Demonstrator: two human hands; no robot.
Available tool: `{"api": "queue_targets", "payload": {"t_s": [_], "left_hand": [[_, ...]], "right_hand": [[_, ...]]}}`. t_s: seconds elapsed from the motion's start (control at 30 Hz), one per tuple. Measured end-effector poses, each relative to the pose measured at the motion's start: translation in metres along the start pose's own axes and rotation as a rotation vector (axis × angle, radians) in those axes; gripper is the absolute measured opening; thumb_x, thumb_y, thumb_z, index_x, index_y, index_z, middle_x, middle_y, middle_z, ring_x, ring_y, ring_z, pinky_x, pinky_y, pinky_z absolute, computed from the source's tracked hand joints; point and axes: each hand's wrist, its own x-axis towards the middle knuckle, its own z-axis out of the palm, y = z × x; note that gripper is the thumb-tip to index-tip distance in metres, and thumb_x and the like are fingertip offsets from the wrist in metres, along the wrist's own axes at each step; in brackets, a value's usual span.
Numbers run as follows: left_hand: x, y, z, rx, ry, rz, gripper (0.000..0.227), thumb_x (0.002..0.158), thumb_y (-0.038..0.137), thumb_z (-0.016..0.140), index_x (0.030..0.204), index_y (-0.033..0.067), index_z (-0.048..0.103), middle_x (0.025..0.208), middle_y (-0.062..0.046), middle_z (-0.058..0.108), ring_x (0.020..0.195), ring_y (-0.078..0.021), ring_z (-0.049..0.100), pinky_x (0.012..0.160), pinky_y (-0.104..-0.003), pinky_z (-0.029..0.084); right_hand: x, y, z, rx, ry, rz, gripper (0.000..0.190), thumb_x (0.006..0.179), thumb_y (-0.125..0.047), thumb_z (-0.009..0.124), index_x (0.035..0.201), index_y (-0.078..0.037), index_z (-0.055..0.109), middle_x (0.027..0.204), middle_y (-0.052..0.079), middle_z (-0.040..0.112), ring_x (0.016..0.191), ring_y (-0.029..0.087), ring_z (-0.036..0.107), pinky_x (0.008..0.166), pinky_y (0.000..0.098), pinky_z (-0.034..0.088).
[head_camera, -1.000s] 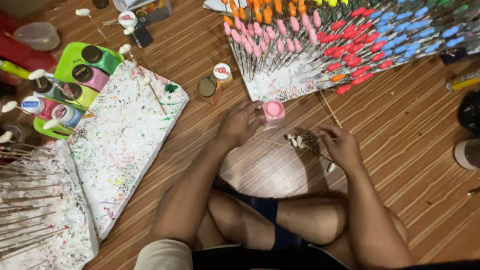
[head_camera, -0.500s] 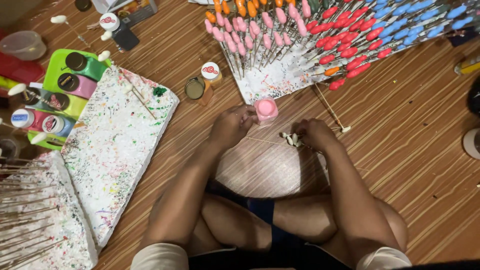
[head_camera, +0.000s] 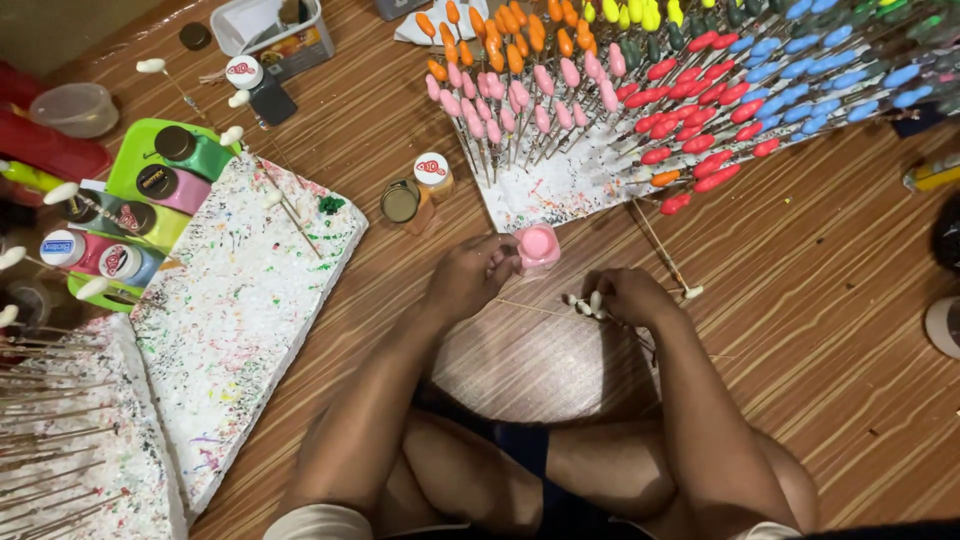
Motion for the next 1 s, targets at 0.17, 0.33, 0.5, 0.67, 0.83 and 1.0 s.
{"api": "queue_targets", "payload": {"t_s": [0.17, 0.33, 0.5, 0.67, 0.83, 1.0], "left_hand": [[-0.001, 0.001, -0.002, -0.022, -0.013, 0.004, 0.026, 0.091, 0.017, 0.070, 0.117, 0.0156, 0.070, 0.079, -0.013, 0.069, 0.082, -0.0337, 0.072, 0.073, -0.046, 0.059], [0.000, 0.005, -0.002, 0.010, -0.008, 0.008, 0.026, 0.091, 0.017, 0.071, 0.116, 0.0172, 0.070, 0.080, -0.011, 0.070, 0.083, -0.0316, 0.073, 0.075, -0.044, 0.059], [-0.001, 0.003, 0.000, 0.000, 0.007, 0.012, 0.024, 0.090, 0.019, 0.072, 0.114, 0.0168, 0.070, 0.082, -0.009, 0.070, 0.083, -0.0273, 0.073, 0.073, -0.041, 0.060], [0.000, 0.001, 0.000, -0.008, 0.011, 0.058, 0.023, 0.091, 0.018, 0.072, 0.114, 0.0139, 0.070, 0.081, -0.010, 0.071, 0.081, -0.0282, 0.073, 0.073, -0.040, 0.059], [0.000, 0.002, -0.001, -0.008, 0.020, 0.075, 0.023, 0.090, 0.017, 0.073, 0.113, 0.0121, 0.070, 0.081, -0.011, 0.071, 0.080, -0.0289, 0.073, 0.072, -0.041, 0.059], [0.000, -0.008, 0.004, 0.002, 0.000, 0.096, 0.024, 0.090, 0.014, 0.071, 0.114, 0.0100, 0.070, 0.080, -0.012, 0.071, 0.080, -0.0309, 0.072, 0.073, -0.042, 0.059]], "right_hand": [[0.018, 0.032, 0.019, 0.003, 0.044, 0.010, 0.032, 0.083, -0.024, 0.068, 0.111, -0.010, 0.075, 0.101, 0.027, 0.076, 0.108, 0.049, 0.069, 0.094, 0.0573, 0.055], [0.023, 0.033, 0.018, 0.025, 0.048, -0.040, 0.036, 0.080, -0.025, 0.071, 0.113, -0.011, 0.074, 0.101, 0.026, 0.077, 0.109, 0.049, 0.069, 0.094, 0.0586, 0.054], [0.004, 0.004, 0.005, -0.010, 0.006, -0.020, 0.033, 0.079, -0.021, 0.072, 0.108, -0.009, 0.079, 0.105, 0.028, 0.077, 0.111, 0.050, 0.068, 0.098, 0.0583, 0.053], [0.014, 0.016, 0.014, 0.001, 0.010, -0.003, 0.033, 0.079, -0.025, 0.072, 0.108, -0.010, 0.079, 0.104, 0.027, 0.077, 0.110, 0.051, 0.068, 0.096, 0.0587, 0.054], [0.018, 0.018, 0.013, -0.029, 0.024, 0.010, 0.033, 0.078, -0.026, 0.073, 0.106, -0.011, 0.080, 0.103, 0.025, 0.078, 0.109, 0.050, 0.069, 0.094, 0.0582, 0.055], [0.010, 0.003, 0.005, -0.039, 0.023, 0.068, 0.032, 0.081, -0.031, 0.072, 0.106, -0.014, 0.081, 0.102, 0.026, 0.077, 0.110, 0.050, 0.069, 0.092, 0.0586, 0.056]]}}
